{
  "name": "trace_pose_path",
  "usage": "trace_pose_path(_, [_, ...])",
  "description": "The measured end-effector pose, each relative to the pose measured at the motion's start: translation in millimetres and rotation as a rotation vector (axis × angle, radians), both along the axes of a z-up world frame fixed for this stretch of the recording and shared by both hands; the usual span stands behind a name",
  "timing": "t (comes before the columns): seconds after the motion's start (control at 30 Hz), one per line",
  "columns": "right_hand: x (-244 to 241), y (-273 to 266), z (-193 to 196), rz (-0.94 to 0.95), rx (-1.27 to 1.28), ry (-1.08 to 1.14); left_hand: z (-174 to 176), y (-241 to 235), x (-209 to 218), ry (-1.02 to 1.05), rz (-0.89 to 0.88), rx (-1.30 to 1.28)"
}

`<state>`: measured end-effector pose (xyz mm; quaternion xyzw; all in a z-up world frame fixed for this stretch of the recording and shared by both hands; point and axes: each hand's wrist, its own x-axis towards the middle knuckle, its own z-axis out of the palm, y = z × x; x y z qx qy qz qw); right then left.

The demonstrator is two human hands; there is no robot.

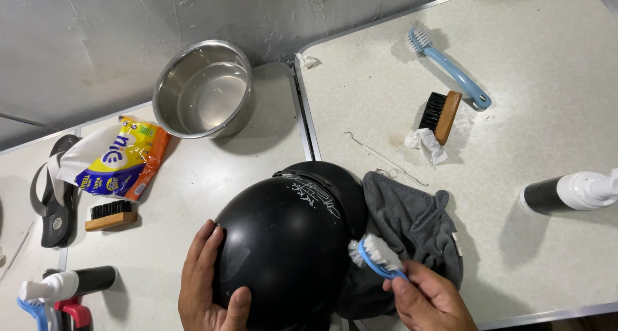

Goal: The person cleans a black helmet by scrubbing it with a toothbrush and a cleaning solution. They wipe the helmet with a gray cloth and use a cotton swab to clean small crevices. The person repeats the scrubbing and wiping process to remove residue from the helmet's surface.

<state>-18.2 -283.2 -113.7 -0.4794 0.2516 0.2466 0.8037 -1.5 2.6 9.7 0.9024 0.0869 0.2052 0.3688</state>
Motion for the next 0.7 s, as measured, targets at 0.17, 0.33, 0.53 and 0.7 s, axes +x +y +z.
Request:
trace_pose_path(0.17, [11.2,28.2,28.5,0.202,-0.286,-0.273,1.1,-0.9,-0.9,-0.004,0.001,0.008])
trace_pose_path(0.33, [16.5,36.8,41.7,0.311,-0.498,-0.154,2.7,-3.0,0.6,-0.035,-0.013,-0.039])
trace_pose_path(0.53, [10.7,38.3,35.6,0.313,-0.413,-0.133,2.7,-4.0,0.7,-0.053,-0.035,-0.033])
trace_pose_path(0.7, [8.1,44.6,35.9,0.36,-0.629,-0.39,3.2,-3.6,-0.2,-0.018,-0.029,-0.04])
